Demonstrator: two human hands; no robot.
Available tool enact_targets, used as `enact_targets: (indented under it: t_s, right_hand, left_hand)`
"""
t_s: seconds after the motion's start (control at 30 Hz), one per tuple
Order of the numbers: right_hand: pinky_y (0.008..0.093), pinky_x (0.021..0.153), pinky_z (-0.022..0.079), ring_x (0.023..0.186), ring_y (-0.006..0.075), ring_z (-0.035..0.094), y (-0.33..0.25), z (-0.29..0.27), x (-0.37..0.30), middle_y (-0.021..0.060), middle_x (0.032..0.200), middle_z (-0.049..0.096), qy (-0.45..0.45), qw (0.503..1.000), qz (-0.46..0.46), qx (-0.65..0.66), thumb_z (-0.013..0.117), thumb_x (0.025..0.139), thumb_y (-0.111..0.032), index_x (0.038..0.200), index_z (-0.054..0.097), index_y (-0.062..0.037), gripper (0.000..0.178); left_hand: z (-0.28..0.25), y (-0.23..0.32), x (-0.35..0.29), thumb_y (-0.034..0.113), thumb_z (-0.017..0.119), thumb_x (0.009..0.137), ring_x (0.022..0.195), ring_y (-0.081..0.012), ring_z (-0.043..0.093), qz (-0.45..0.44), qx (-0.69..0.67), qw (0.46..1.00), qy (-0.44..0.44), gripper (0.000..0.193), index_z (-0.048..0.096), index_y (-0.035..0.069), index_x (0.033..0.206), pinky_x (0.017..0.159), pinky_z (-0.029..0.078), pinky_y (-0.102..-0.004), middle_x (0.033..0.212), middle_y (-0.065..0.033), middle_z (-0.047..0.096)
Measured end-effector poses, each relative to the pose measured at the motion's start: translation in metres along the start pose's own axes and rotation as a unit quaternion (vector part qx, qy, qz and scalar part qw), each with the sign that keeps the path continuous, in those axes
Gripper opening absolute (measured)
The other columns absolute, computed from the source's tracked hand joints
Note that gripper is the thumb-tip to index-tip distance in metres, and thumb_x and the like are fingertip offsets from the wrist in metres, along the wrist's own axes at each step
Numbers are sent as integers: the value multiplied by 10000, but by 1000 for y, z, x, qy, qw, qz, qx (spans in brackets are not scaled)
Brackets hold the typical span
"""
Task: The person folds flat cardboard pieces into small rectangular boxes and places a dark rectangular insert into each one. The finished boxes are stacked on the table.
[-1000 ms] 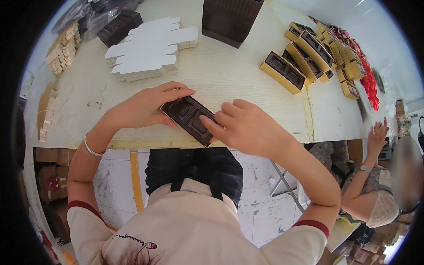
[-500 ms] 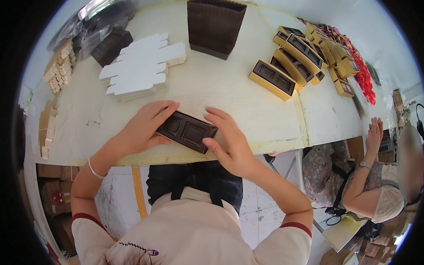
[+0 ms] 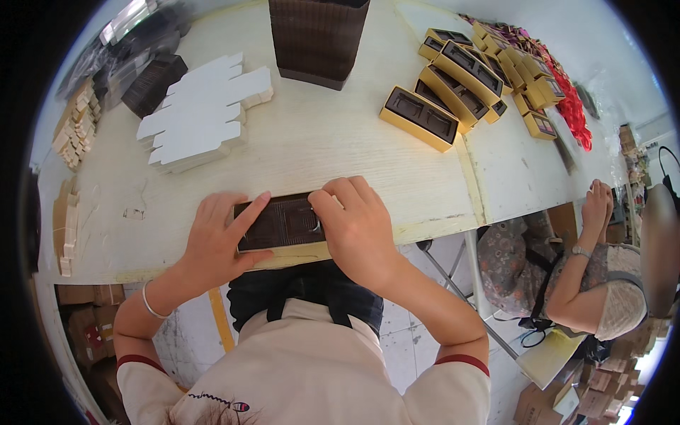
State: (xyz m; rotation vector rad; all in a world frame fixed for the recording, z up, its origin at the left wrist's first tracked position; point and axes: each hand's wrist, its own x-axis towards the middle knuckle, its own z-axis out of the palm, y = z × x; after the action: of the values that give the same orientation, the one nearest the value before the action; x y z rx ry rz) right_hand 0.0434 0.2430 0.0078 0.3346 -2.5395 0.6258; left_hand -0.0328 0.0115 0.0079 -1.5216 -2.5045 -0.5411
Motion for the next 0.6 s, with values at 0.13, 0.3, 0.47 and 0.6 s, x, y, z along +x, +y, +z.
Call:
enact_targets:
  t_s: [0.13,0.3,0.47,0.6]
  right_hand:
    - [413,799,452,968,312,522,-9,-6,3,103,1015,573,11,999,-10,-37,751,706,-107,1047,637,-34,367]
    - [408,899,444,1054,335,516,-8,-16,-1,136,1134,566,-46,998,27,37,770,727,-150,1116,642,-24,429]
    - [395,1006,392,1271,363,442,14,-26,-10,226,1408,418,19,941,163,296,734,782,-146,1202,624,-32,448]
    - [464,1074,329,1330,390,374,7,-14,-10,240,1453,352,-53,998,-27,11,726,780,-280,1289,537,3,612]
  left_hand:
    - [1,-5,6,336,765,706,1165,-310,469,54,54,997,30,766,466,93,1367,980,393,-463,1290,-149,473]
    - [-2,-10,11,250,778,669,1156,-359,492,55,-17,998,-25,766,471,8,1328,963,417,-468,1326,-167,461]
    - [-10,-5,17,223,779,673,1114,-349,520,49,-34,997,-40,730,490,-9,1302,934,446,-428,1293,-169,478]
    - [-11,-4,20,195,776,677,1125,-362,516,43,-57,996,-54,731,479,-17,1310,932,449,-426,1291,-179,474]
